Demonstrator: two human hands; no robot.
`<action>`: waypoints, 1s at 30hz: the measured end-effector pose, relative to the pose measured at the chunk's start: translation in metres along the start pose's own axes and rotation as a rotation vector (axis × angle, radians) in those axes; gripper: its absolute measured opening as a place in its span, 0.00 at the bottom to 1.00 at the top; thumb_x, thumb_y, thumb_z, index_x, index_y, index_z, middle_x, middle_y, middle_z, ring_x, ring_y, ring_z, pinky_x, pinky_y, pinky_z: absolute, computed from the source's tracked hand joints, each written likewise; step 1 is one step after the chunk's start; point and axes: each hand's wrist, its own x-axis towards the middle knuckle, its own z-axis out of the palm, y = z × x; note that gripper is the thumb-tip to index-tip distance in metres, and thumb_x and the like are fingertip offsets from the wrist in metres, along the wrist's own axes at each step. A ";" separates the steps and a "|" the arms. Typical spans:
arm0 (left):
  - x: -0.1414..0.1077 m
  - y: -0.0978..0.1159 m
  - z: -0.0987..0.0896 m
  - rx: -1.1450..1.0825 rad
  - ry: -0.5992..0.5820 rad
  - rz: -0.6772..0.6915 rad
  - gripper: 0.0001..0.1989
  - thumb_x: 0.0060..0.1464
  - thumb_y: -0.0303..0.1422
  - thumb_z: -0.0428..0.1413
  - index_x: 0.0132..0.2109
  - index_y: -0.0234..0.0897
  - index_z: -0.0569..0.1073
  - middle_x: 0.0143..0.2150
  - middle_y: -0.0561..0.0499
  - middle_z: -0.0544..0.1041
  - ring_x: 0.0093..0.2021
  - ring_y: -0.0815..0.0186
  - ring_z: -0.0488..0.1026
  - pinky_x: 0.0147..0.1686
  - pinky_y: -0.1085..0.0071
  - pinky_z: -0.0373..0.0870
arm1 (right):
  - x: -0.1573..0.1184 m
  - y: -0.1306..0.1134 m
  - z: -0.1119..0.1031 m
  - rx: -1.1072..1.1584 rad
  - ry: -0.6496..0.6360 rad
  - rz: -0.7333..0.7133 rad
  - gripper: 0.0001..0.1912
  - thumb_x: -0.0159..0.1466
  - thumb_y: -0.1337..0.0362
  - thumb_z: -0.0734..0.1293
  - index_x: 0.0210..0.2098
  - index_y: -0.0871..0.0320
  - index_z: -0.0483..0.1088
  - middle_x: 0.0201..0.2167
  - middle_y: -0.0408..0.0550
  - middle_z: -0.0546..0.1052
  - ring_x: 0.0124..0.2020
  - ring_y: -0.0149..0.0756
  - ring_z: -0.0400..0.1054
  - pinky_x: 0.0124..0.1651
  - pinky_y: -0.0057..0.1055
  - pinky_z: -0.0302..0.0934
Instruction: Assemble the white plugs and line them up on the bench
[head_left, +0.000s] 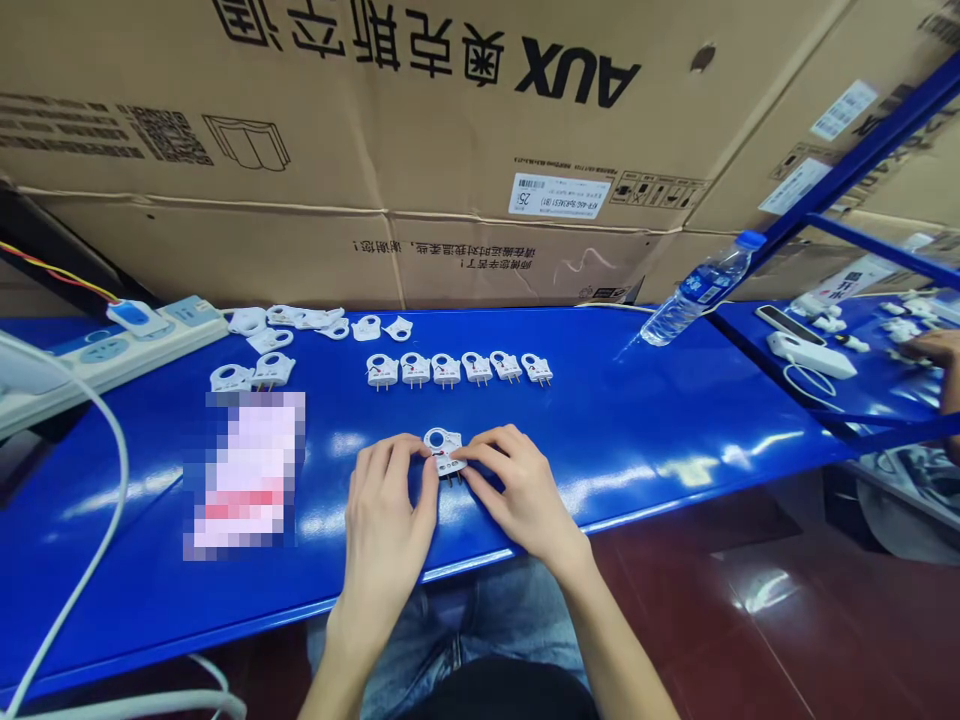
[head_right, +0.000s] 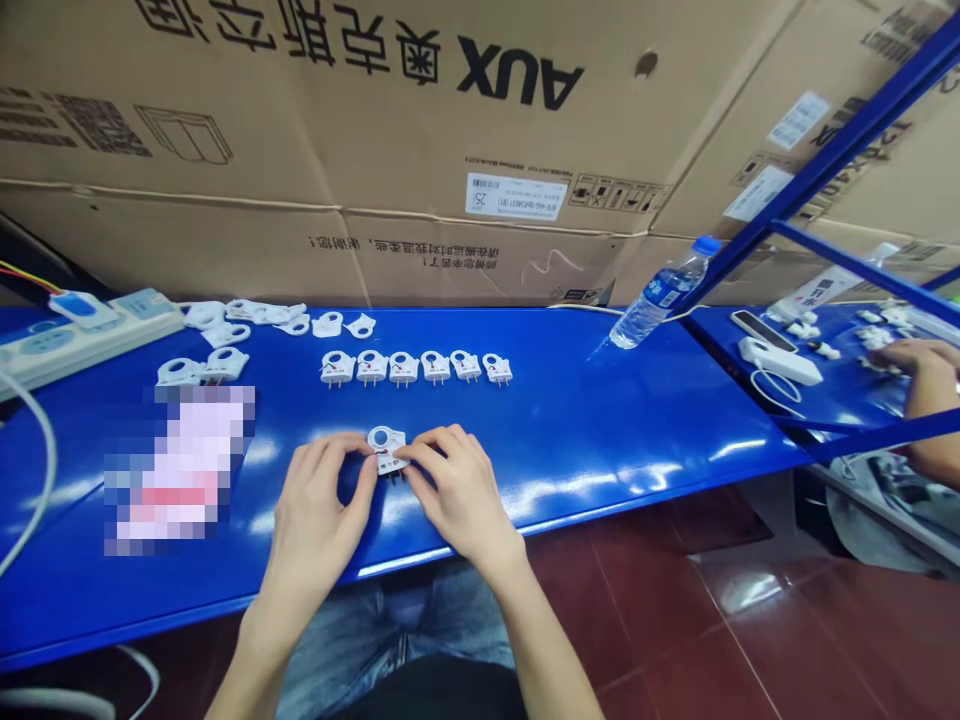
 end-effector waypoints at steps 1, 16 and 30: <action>0.000 0.000 0.000 -0.004 0.003 0.005 0.08 0.71 0.35 0.48 0.47 0.42 0.72 0.49 0.45 0.78 0.53 0.52 0.73 0.55 0.54 0.70 | 0.000 0.000 0.000 0.001 0.003 0.000 0.10 0.75 0.65 0.66 0.52 0.50 0.76 0.47 0.48 0.79 0.49 0.41 0.72 0.53 0.41 0.67; 0.000 -0.002 0.001 0.008 -0.026 0.066 0.15 0.71 0.29 0.45 0.52 0.42 0.77 0.53 0.43 0.76 0.55 0.54 0.72 0.54 0.56 0.73 | 0.000 -0.001 0.000 0.026 0.017 0.015 0.10 0.74 0.65 0.66 0.53 0.51 0.76 0.47 0.47 0.79 0.49 0.41 0.72 0.54 0.40 0.67; 0.000 0.003 -0.002 -0.105 0.114 0.055 0.09 0.70 0.32 0.50 0.47 0.40 0.75 0.45 0.47 0.78 0.47 0.59 0.75 0.49 0.60 0.72 | 0.003 -0.002 0.003 0.015 0.004 0.041 0.08 0.74 0.64 0.67 0.51 0.53 0.76 0.46 0.47 0.80 0.49 0.41 0.73 0.55 0.40 0.65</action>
